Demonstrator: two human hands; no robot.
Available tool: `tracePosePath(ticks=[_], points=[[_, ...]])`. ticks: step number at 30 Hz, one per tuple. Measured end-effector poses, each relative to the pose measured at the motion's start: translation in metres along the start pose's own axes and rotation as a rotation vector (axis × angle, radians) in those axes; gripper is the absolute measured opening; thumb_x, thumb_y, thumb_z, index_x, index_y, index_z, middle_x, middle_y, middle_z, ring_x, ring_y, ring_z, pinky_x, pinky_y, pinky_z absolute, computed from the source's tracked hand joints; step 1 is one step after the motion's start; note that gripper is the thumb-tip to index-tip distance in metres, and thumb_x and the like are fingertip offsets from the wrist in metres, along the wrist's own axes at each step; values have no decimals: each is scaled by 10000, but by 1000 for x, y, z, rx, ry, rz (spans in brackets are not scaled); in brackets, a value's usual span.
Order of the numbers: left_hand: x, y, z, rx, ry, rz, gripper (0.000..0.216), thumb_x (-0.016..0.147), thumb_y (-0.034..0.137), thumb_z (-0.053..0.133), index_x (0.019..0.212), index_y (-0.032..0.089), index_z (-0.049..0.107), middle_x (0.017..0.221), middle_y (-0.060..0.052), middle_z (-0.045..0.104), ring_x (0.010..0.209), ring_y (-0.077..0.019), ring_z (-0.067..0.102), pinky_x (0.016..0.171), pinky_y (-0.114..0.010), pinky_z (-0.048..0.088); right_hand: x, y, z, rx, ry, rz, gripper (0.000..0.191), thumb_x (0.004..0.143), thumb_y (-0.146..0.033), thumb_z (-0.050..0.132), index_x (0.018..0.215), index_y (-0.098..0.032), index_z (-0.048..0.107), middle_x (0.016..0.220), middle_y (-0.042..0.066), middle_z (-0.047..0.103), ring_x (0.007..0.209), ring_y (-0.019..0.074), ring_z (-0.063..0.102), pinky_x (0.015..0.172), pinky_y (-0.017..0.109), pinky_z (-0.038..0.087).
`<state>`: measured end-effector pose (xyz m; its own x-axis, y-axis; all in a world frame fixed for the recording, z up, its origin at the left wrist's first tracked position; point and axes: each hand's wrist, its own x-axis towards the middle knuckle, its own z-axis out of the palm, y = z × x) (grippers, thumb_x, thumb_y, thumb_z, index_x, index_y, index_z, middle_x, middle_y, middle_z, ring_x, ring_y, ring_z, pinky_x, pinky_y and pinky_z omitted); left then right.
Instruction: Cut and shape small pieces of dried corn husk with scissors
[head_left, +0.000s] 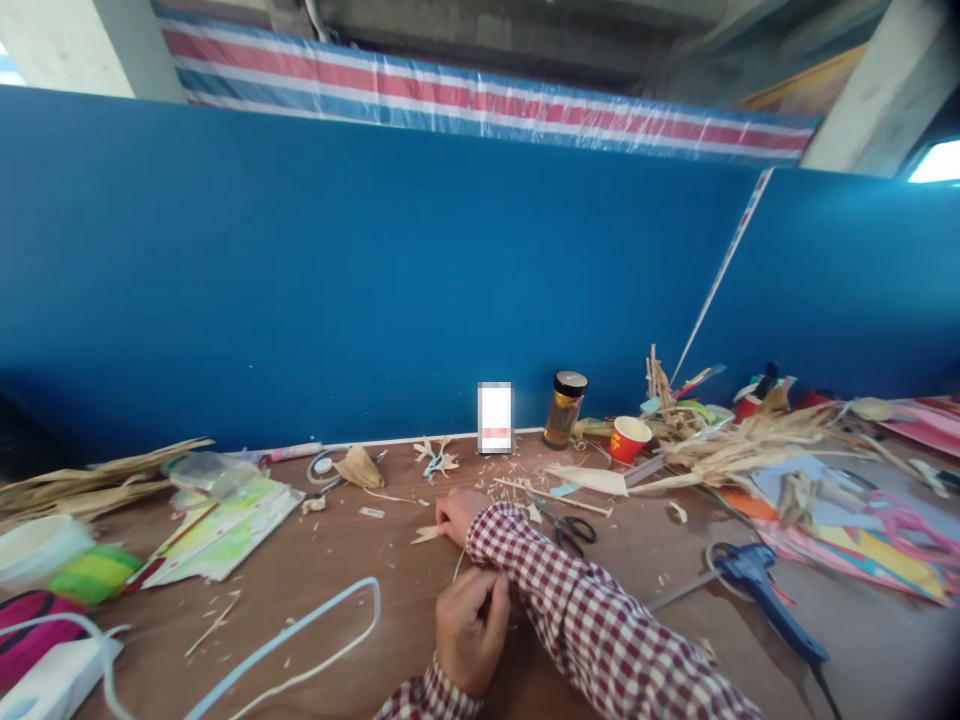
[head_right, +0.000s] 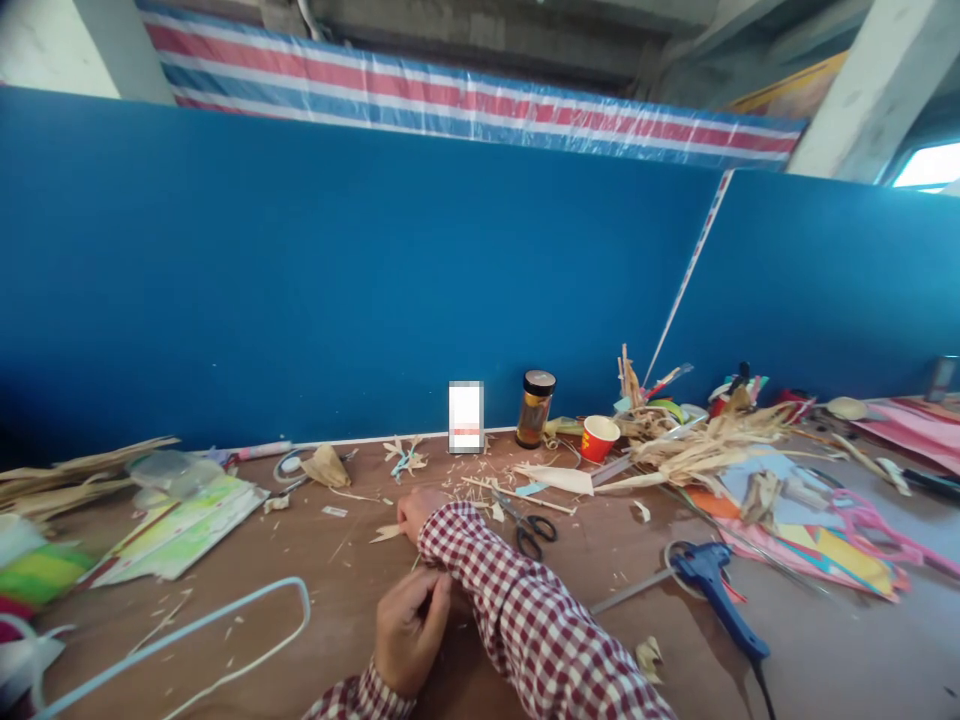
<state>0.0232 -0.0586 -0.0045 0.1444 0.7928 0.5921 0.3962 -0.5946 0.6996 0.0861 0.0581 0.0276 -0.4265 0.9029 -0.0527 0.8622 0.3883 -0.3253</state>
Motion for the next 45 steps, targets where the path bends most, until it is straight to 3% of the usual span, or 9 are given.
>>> tracePosePath(ticks=[9,18,25,31,45], points=[[1,0,1,23,-20,-8,235,824,193,452,651,157,608,547,-19,525,521,-117,485,518,-227,366,-2,10,5,111,32,19,100,790,-250,549,816,-201,633,838,9,653,794,138,572,680,218,380],[3,-3,3,22,-16,-52,258,831,213,449,621,157,587,527,-9,503,502,-105,459,505,-220,356,-12,37,-7,228,69,111,142,776,-131,524,824,-171,651,780,11,664,725,114,573,639,196,380],[0,-4,5,32,-46,-56,260,829,209,451,604,158,571,528,-8,496,508,-110,458,511,-223,345,-8,32,1,297,30,98,233,813,-126,454,915,-177,656,721,8,681,622,91,594,587,172,399],[2,-1,4,22,-51,-63,252,827,204,453,607,156,568,542,-13,506,519,-115,469,518,-227,341,-2,27,4,277,37,59,194,794,-192,502,875,-194,679,746,10,680,699,116,599,653,198,409],[2,-1,5,22,-46,-42,248,818,181,463,598,151,574,534,-16,514,513,-110,466,516,-215,340,4,33,10,234,77,21,235,763,-149,500,897,-210,683,881,10,686,817,131,599,738,208,413]])
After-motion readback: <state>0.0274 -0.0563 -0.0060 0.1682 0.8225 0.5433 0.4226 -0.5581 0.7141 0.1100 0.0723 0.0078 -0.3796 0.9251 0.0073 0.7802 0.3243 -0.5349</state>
